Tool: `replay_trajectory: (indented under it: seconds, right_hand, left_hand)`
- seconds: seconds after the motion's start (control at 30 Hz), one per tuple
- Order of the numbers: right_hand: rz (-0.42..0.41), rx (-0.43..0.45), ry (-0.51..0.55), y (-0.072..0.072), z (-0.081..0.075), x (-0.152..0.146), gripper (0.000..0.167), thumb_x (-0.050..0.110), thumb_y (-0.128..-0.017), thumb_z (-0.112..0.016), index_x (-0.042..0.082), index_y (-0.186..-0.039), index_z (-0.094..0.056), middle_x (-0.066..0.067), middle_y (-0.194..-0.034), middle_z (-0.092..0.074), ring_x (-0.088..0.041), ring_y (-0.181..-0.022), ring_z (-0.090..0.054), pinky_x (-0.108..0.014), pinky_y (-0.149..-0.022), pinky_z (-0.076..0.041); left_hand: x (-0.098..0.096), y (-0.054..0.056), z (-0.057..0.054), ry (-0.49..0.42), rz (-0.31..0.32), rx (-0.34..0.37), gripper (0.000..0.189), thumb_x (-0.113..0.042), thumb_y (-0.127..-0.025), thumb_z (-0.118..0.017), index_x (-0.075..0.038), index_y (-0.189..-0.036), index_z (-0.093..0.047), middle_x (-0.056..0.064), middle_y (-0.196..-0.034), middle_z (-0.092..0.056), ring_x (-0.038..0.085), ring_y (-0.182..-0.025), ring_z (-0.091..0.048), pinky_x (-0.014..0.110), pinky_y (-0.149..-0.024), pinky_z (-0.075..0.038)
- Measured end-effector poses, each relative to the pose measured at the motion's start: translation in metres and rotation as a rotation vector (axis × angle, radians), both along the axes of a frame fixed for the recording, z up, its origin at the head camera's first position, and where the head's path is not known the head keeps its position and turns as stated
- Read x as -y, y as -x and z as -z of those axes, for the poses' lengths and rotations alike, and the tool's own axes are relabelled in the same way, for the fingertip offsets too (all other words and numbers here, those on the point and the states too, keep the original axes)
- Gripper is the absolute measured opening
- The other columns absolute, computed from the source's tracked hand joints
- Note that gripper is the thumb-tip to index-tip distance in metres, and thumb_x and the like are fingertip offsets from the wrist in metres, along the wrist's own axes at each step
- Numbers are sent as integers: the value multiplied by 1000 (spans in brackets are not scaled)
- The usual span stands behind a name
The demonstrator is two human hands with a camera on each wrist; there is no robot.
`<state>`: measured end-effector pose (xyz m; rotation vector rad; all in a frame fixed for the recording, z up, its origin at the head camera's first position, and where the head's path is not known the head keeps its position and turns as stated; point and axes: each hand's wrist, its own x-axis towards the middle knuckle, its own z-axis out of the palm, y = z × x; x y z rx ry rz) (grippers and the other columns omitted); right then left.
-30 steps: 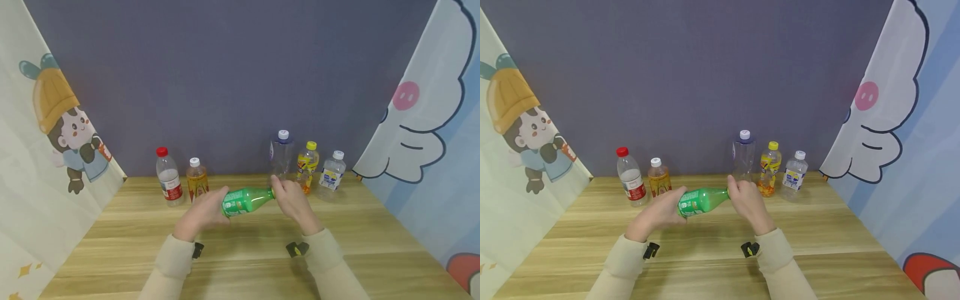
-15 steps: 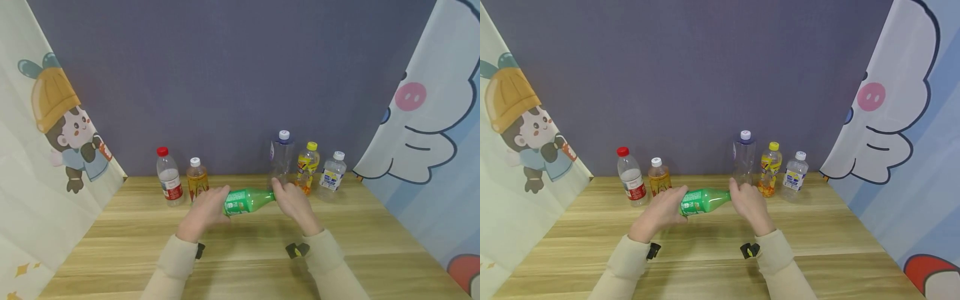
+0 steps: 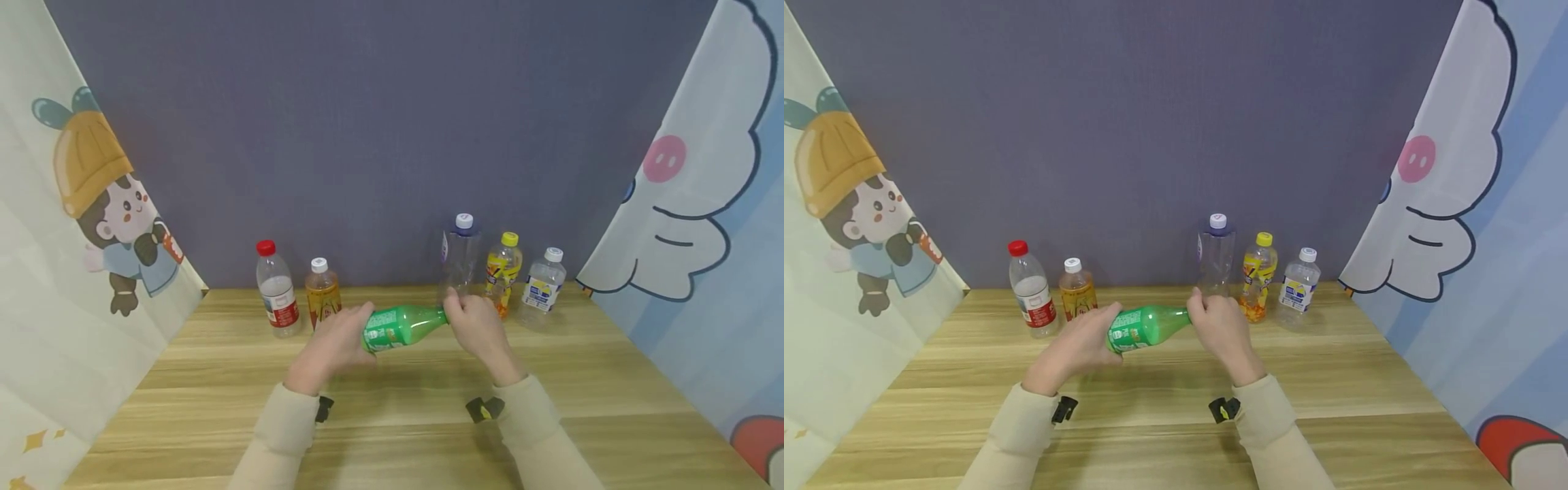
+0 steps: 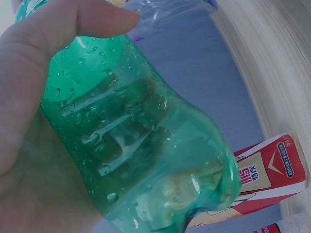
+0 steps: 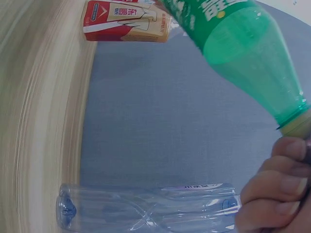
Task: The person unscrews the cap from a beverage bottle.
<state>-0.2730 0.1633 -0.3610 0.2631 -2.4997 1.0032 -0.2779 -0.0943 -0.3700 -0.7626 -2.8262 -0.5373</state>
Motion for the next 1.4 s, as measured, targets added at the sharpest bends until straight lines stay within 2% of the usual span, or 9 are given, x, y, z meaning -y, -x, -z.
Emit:
replay_trajectory:
  seconds: [0.17, 0.27, 0.43, 0.6, 0.7, 0.77, 0.9, 1.07, 1.4]
  right_hand:
    - [-54, -191, -49, 2, 5, -1, 54, 23, -103, -41, 17, -50, -34, 10, -44, -29, -9, -42, -26, -28, -43, -24]
    - [-47, -214, -75, 2, 6, 0, 54, 23, -103, -41, 18, -50, -34, 10, -45, -28, -8, -42, -26, -28, -42, -23]
    - [37, -32, -64, 2, 3, 2, 53, 32, -105, -39, 17, -54, -39, 3, -49, -36, -16, -46, -35, -32, -47, -29]
    - [95, 196, -41, 1, 0, 2, 63, 55, -106, -28, 14, -63, -48, -6, -60, -48, -24, -57, -48, -37, -56, -38]
    - [109, 265, -45, 1, -1, 2, 70, 66, -103, -22, 13, -65, -50, -7, -63, -50, -25, -62, -52, -37, -61, -40]
    - [119, 272, -41, 0, -1, 2, 71, 66, -103, -22, 13, -65, -49, -7, -63, -50, -26, -62, -52, -38, -61, -40]
    - [131, 211, -16, 1, 1, 4, 66, 58, -105, -28, 13, -60, -46, -5, -57, -47, -23, -54, -46, -36, -54, -36]
    - [118, 91, 21, 3, 3, 5, 61, 46, -105, -34, 15, -53, -40, 0, -48, -40, -20, -46, -37, -34, -46, -31]
    - [31, -69, 79, 2, 4, 6, 56, 30, -102, -44, 16, -48, -37, 5, -43, -34, -13, -41, -29, -29, -42, -25]
  left_hand:
    - [2, -1, 0, -53, 22, 42, 65, -18, -62, -93, -16, -116, -56, -6, -90, -60, 13, -79, -57, 36, -71, -51]
    - [2, -1, 1, -53, 22, 48, 65, -18, -62, -93, -16, -116, -56, -6, -90, -60, 13, -79, -57, 35, -71, -51]
    - [2, 1, 1, -6, 3, 21, 65, -22, -63, -93, -15, -116, -57, -6, -90, -61, 14, -79, -57, 36, -72, -51]
    - [0, 3, 1, 65, -16, -42, 64, -25, -63, -93, -14, -115, -57, -4, -91, -61, 16, -80, -58, 37, -72, -51]
    - [-1, 3, 1, 85, -26, -56, 64, -26, -63, -94, -14, -115, -57, -4, -93, -62, 17, -82, -59, 38, -72, -51]
    - [-2, 4, 2, 86, -28, -57, 65, -26, -63, -94, -14, -116, -58, -3, -95, -63, 19, -85, -60, 39, -75, -52]
    - [-3, 3, 2, 73, -29, -55, 68, -26, -63, -94, -13, -119, -58, -1, -97, -65, 21, -90, -61, 41, -79, -52]
    - [-4, 3, 2, 42, -30, -44, 67, -24, -62, -95, -13, -118, -58, -2, -94, -63, 19, -86, -60, 41, -76, -52]
    - [-1, 2, 0, -33, -19, 31, 68, -20, -62, -93, -15, -119, -56, -4, -91, -61, 15, -80, -57, 36, -71, -50]
